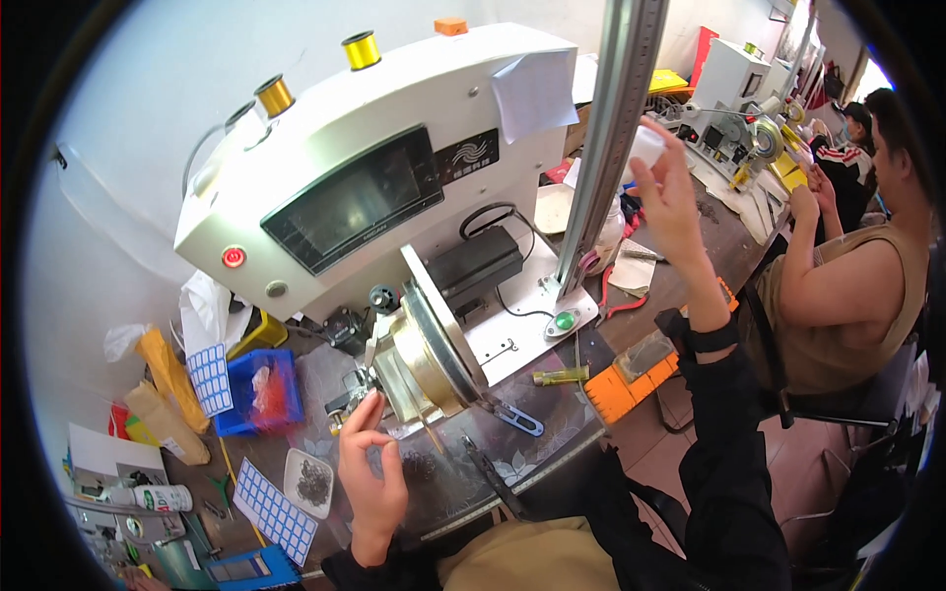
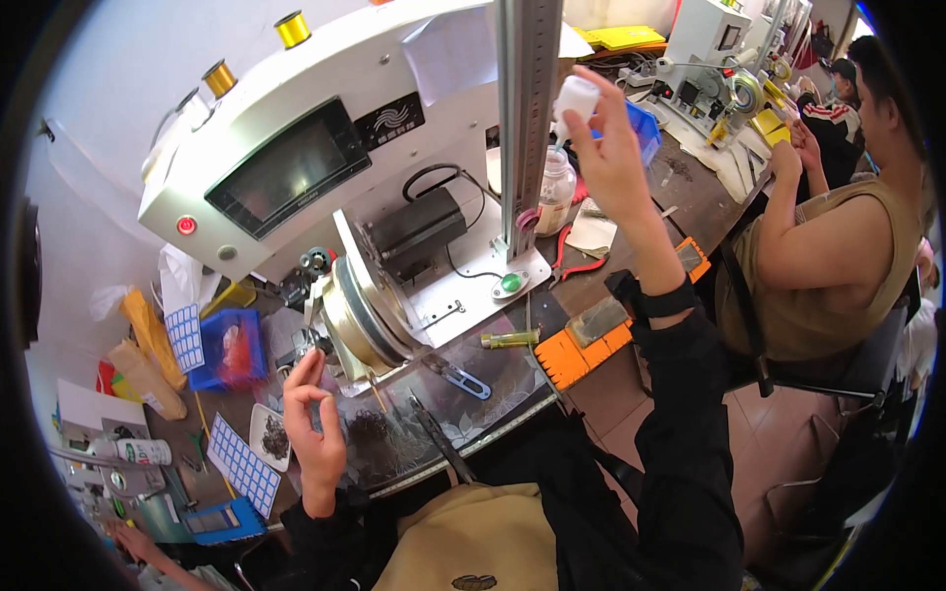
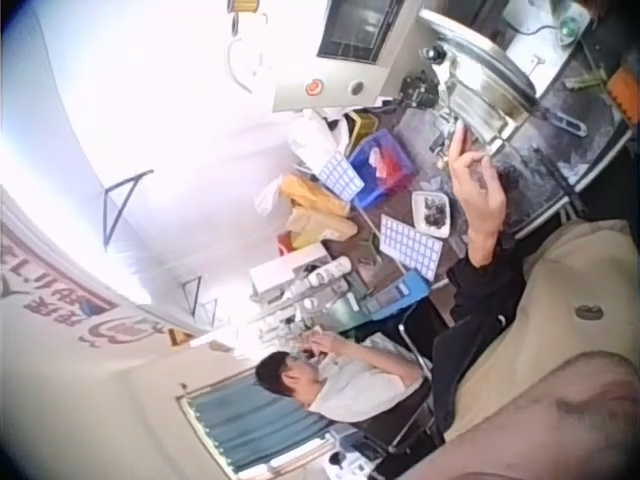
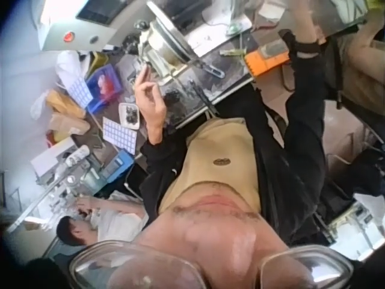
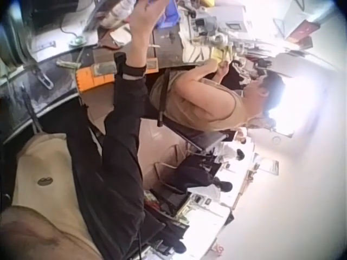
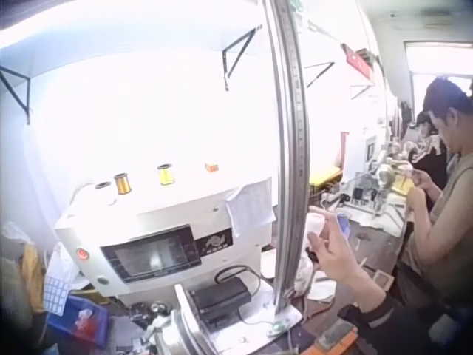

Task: Manually assemble and test small electronic or mechanical components using a workstation machine.

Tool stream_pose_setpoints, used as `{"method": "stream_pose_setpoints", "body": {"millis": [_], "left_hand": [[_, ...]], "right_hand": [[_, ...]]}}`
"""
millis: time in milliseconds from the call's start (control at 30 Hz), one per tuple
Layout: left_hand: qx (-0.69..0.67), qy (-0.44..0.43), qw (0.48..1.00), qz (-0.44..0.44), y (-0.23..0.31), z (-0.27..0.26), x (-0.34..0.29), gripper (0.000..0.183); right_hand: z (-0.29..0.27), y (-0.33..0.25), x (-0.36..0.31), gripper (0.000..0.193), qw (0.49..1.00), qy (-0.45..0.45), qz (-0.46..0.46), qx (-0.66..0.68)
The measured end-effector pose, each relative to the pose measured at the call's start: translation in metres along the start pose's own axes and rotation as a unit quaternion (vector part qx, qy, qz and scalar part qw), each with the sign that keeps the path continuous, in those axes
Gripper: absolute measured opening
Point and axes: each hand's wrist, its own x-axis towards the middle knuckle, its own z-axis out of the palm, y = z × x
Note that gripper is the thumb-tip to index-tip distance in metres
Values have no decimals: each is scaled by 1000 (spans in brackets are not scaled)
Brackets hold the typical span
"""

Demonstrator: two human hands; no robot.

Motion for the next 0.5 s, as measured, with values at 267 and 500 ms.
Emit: {"method": "stream_pose_setpoints", "body": {"millis": [267, 500], "left_hand": [[16, 23, 1000, 5, 0, 5, 2, 9], [1, -6, 1000, -1, -1, -3, -1, 6]], "right_hand": [[2, 3, -29, 58, 998, 19, 8, -62], [5, -86, -92, 24, 907, -356, 148, -169]]}}
